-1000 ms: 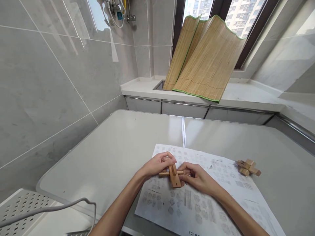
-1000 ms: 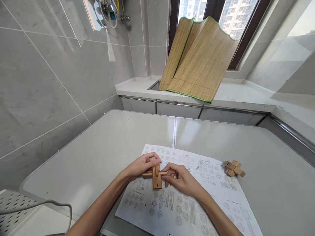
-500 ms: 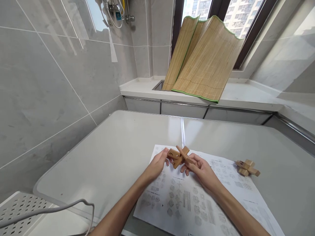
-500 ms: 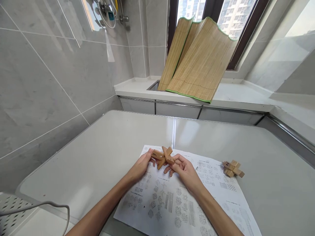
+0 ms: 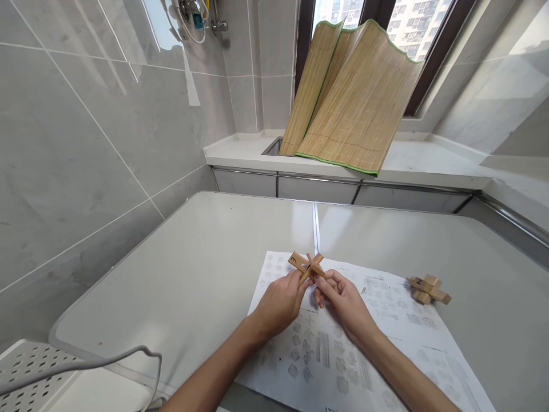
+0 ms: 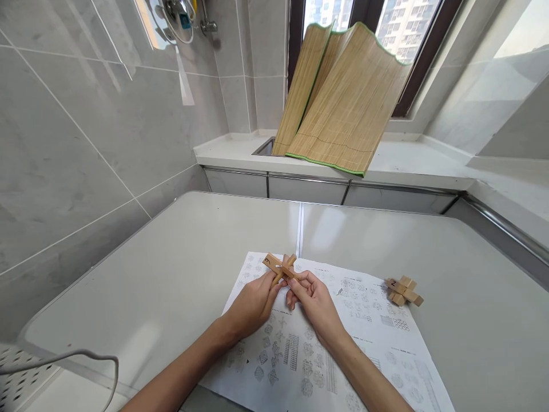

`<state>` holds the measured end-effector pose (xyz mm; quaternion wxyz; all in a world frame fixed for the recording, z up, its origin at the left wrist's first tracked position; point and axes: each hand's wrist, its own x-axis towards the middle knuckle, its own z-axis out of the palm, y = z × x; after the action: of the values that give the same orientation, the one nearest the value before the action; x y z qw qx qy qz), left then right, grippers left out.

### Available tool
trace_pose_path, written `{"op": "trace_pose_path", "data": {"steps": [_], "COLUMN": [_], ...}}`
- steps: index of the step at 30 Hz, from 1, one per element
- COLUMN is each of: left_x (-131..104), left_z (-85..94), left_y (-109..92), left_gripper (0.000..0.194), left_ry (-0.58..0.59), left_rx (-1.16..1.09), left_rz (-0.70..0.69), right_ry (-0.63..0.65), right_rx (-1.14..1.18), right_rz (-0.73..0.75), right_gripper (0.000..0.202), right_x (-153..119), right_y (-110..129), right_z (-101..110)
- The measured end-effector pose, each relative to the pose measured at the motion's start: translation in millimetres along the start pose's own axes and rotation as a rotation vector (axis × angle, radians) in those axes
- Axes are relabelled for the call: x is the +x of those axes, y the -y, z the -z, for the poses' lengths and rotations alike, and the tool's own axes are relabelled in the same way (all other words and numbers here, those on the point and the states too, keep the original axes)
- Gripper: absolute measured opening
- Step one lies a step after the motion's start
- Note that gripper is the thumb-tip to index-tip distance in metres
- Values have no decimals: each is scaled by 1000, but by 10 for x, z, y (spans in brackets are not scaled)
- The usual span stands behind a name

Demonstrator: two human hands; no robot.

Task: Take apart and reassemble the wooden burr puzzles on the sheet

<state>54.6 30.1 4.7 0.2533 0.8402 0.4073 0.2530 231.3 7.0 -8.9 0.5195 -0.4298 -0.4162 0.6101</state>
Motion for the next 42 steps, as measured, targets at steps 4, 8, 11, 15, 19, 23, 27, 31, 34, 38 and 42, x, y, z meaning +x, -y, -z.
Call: {"op": "trace_pose_path", "data": {"steps": [4,8,11,15,19,23,27,31,34,38,42], "left_x": [12,18,18,13,10,17,27,32,41,60,64], "left_z": [-91,-143,-132,-67,-16,-13,-19,-11,4,20,5], "left_y": [63,86,65,-18,-91,-84,-64,-63,-66,-85,-93], "left_gripper": [42,37,35,31,37,73,79,72,68,58,58], "left_ry": [-12,-2,-4,-18,-64,-75,-51,-11,-10,-45,-81], "left_rx": [131,168,133,-12,-428,-851,-1041,-1059,-1039,-1011,-1015], "left_rz": [-46,-50,-31,72,235,281,288,320,348,366,366], "right_ry": [-26,-35,-22,-19,-19,22,96,120,137,86,58], "right_rx": [-22,6,26,49,48,-24,-35,-14,-11,-28,-42], "right_rz": [0,4,-13,-32,-26,-27,-27,-28,-35,-43,-31], "right_gripper": [38,36,36,37,37,37,37,39,38,40,41], "right_x": [-21,-17,-3,-3,-19,-35,-49,-55,-62,-73,-79], "right_y": [6,-1,6,33,25,3,40,60,18,-28,-4], "right_z": [-56,-88,-87,-74,-80,-129,-179,-182,-176,-178,-190]}}
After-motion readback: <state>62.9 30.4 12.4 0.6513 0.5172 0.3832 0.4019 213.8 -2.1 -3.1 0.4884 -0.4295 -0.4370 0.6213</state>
